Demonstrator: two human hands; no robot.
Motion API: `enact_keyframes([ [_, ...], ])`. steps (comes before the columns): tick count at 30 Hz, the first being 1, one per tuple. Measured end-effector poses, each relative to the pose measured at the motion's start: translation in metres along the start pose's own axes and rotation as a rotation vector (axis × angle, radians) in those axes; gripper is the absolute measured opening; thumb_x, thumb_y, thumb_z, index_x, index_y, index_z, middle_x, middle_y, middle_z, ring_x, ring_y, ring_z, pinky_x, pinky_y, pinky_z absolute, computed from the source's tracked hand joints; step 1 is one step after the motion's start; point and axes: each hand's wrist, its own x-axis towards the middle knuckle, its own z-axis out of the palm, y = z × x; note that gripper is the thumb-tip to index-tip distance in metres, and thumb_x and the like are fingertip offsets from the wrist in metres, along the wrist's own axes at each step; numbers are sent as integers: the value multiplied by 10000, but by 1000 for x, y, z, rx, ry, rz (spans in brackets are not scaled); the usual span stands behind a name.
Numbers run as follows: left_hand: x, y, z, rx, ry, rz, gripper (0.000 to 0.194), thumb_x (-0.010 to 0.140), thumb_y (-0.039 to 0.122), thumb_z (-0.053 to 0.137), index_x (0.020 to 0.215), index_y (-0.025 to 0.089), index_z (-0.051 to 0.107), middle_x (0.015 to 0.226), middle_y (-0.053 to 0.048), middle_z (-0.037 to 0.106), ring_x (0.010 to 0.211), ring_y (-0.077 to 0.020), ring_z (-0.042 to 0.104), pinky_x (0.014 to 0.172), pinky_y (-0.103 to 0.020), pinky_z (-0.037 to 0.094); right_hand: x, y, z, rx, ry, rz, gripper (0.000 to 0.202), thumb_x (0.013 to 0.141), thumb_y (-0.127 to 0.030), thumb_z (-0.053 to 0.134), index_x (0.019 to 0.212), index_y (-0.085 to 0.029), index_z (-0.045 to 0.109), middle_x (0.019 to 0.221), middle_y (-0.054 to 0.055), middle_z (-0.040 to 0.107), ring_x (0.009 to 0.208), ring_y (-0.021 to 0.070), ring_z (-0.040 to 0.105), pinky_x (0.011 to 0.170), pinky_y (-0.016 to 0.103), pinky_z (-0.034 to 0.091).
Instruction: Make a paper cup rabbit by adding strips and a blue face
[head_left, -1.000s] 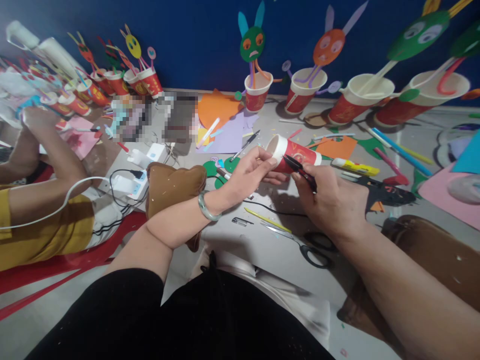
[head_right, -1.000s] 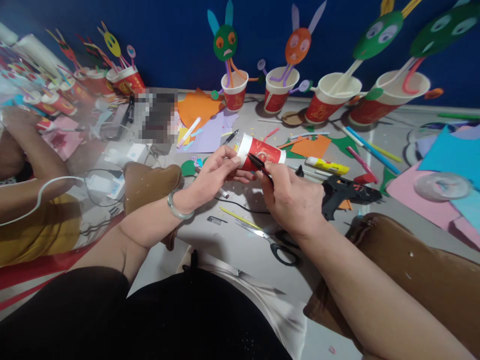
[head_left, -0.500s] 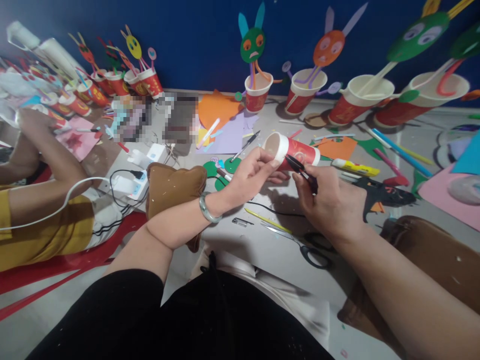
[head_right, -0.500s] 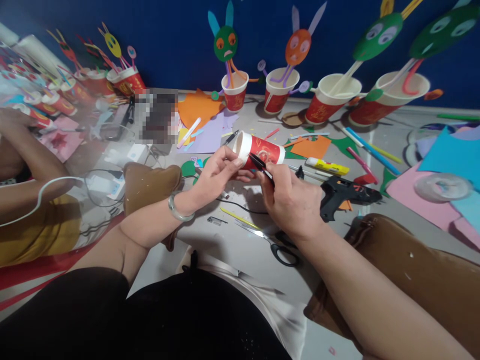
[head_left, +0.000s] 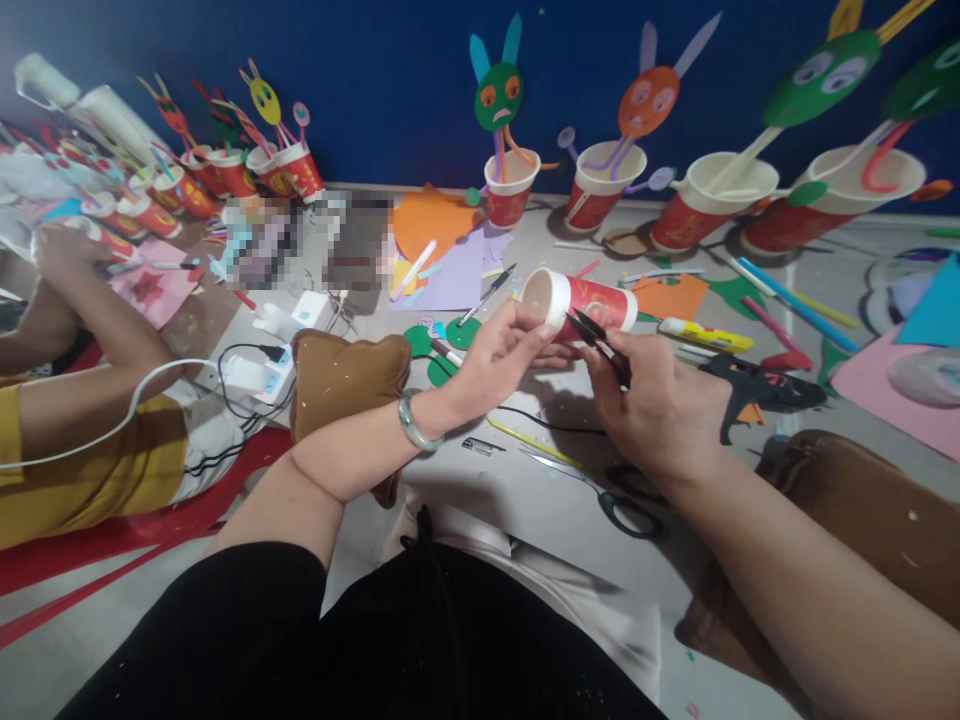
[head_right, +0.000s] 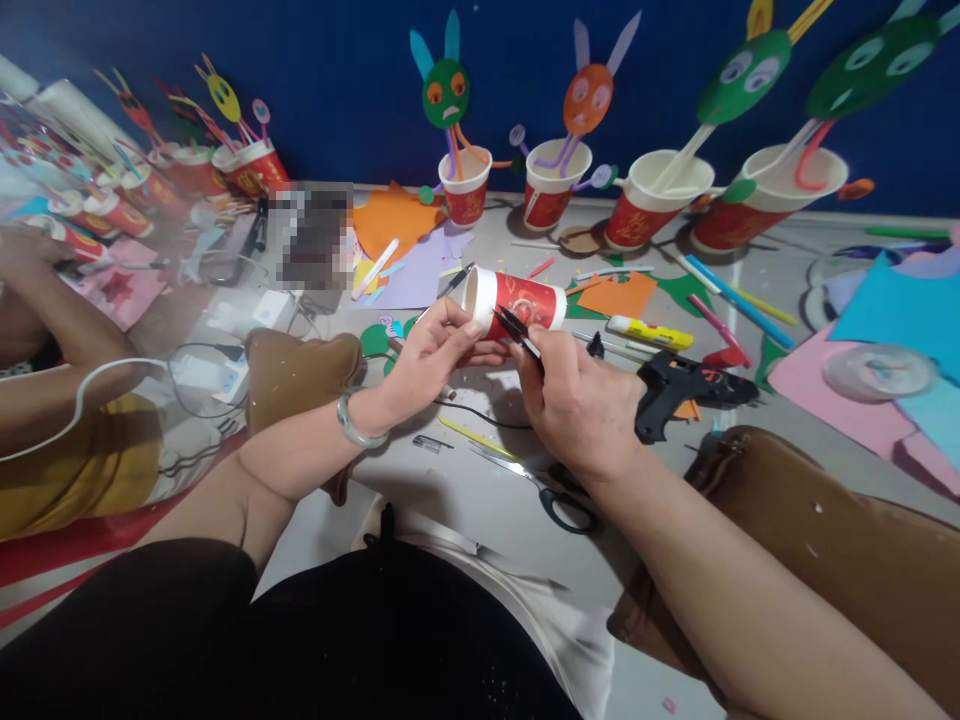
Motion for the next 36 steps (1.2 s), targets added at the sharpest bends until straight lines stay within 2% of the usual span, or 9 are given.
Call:
enact_keyframes([
  [7,0,1,2,-7,5,-6,347,1005,458,723,993,224,467,835,18,767,891,-144,818,944,-349,668,0,1,-2,103,-48,43,484,1072,-528,461,1140,-146,750,827,142,768,619,220,656,535,307,300],
  [13,-2,3,3,-27,7,19,365,976,443,756,966,222,466,815,23,764,849,-137,813,923,-346,676,-2,1,2,28,4,10,498,1080,-533,431,1096,-159,761,776,116,761,591,206,636,521,301,286],
  [18,-2,3,3,-30,16,13,386,964,457,772,956,224,463,810,30,757,854,-146,819,926,-351,676,-2,1,2,36,-10,9,489,1082,-526,432,1104,-168,764,795,120,767,587,205,633,517,304,291],
  [23,-2,4,3,-38,-3,-13,421,939,505,792,990,216,490,802,19,744,952,-192,835,925,-360,669,-2,4,4,77,65,-1,458,1091,-496,442,1106,-163,755,824,119,779,595,196,646,528,304,313],
  [28,-1,12,0,23,33,-16,392,970,503,748,1016,220,481,737,46,713,779,-147,816,768,-268,636,0,6,4,136,122,-19,373,1057,-473,503,1064,-172,724,792,104,759,596,199,673,533,303,379],
  [31,0,18,-4,84,58,-8,372,982,504,722,1061,216,499,687,57,695,670,-122,776,644,-217,570,3,6,0,245,232,-27,334,1024,-468,559,1076,-169,699,779,90,756,573,186,677,537,292,430],
  [33,2,20,-7,133,46,6,379,969,525,725,1066,207,544,633,70,657,566,-104,712,556,-205,502,6,5,-4,346,267,24,337,975,-501,650,1060,-177,694,771,76,760,575,183,676,547,286,463],
  [36,3,20,-10,228,-16,14,416,936,593,732,1008,197,629,570,79,596,443,-75,580,471,-214,396,14,3,-12,480,189,116,286,879,-466,781,943,-196,712,726,52,757,579,176,661,566,281,492],
])
